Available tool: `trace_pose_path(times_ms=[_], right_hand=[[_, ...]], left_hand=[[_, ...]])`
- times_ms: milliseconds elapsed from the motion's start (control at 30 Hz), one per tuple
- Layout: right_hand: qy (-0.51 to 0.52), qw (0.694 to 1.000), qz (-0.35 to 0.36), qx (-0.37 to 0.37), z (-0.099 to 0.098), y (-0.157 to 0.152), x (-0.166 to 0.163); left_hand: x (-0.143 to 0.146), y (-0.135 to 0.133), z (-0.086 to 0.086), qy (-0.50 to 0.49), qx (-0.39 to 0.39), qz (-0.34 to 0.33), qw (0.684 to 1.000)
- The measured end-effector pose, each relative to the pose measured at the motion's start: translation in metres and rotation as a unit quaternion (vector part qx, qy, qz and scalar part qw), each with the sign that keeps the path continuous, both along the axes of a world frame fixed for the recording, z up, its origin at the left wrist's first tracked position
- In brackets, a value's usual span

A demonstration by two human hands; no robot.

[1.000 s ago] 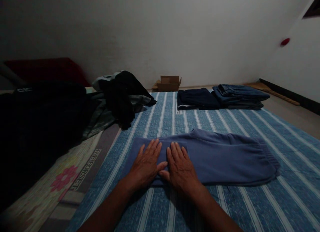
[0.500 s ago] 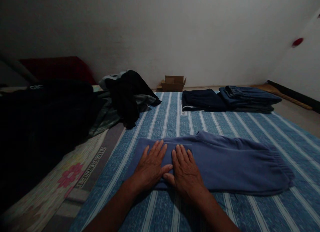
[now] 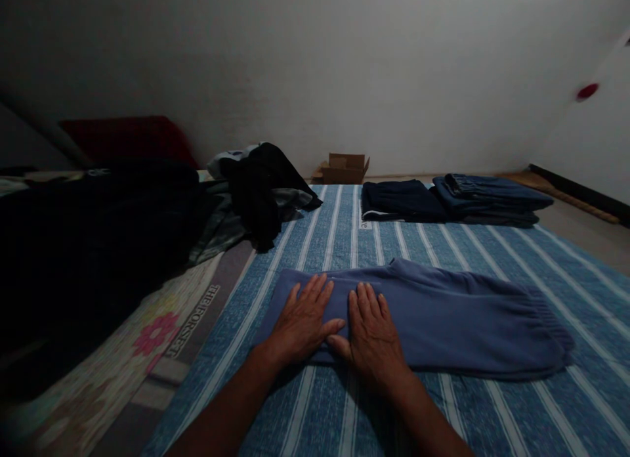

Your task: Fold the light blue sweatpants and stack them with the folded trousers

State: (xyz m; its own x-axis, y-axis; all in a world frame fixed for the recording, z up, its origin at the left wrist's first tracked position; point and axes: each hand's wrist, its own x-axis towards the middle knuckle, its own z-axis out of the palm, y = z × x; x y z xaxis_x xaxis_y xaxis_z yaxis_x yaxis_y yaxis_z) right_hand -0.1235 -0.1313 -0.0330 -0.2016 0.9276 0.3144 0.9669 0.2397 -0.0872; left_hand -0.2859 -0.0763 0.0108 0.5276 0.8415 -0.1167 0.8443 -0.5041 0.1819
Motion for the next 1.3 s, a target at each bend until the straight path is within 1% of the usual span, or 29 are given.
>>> trace_pose_path(times_ms=[233,400,567,633,733,833,967,1033,1100,1200,1300], right_hand=[[-0.002,0.999,-0.017,-0.032,0.005,-0.002,0.001],[0.003,0.999,-0.021,-0.042,0.004,-0.002,0.001],[0.004,0.998,-0.023,-0.055,0.005,-0.002,0.001],[0.009,0.998,-0.021,-0.056,0.007,-0.002,0.002],[0.023,0.998,-0.016,-0.057,0.008,-0.002,0.002],[0.041,0.997,-0.01,-0.06,0.01,-0.004,0.004],[0.106,0.994,-0.011,-0.033,0.015,-0.007,0.009],[0.164,0.986,-0.038,-0.012,0.022,-0.007,0.016],[0.221,0.971,-0.085,-0.014,0.03,-0.006,0.024],[0.273,0.945,-0.165,-0.073,0.042,-0.002,0.037],[0.292,0.924,-0.2,-0.144,0.047,0.005,0.047]], left_hand=[[0.0,-0.001,-0.002,-0.005,0.008,0.001,1.0],[0.003,-0.003,0.004,0.004,0.002,0.004,1.0],[0.009,-0.007,0.009,0.001,0.031,0.004,1.0],[0.01,-0.007,0.009,0.001,0.019,-0.001,1.0],[0.008,-0.007,0.007,-0.005,-0.001,-0.006,1.0],[0.007,-0.006,0.004,-0.007,0.002,-0.007,1.0],[0.007,-0.005,0.0,-0.001,0.017,-0.01,1.0],[0.007,-0.005,-0.001,0.003,0.024,-0.009,1.0],[0.007,-0.005,-0.002,0.004,0.029,-0.007,1.0],[0.007,-0.004,-0.003,0.003,0.029,-0.006,1.0],[0.007,-0.003,-0.003,-0.002,0.031,-0.005,1.0]])
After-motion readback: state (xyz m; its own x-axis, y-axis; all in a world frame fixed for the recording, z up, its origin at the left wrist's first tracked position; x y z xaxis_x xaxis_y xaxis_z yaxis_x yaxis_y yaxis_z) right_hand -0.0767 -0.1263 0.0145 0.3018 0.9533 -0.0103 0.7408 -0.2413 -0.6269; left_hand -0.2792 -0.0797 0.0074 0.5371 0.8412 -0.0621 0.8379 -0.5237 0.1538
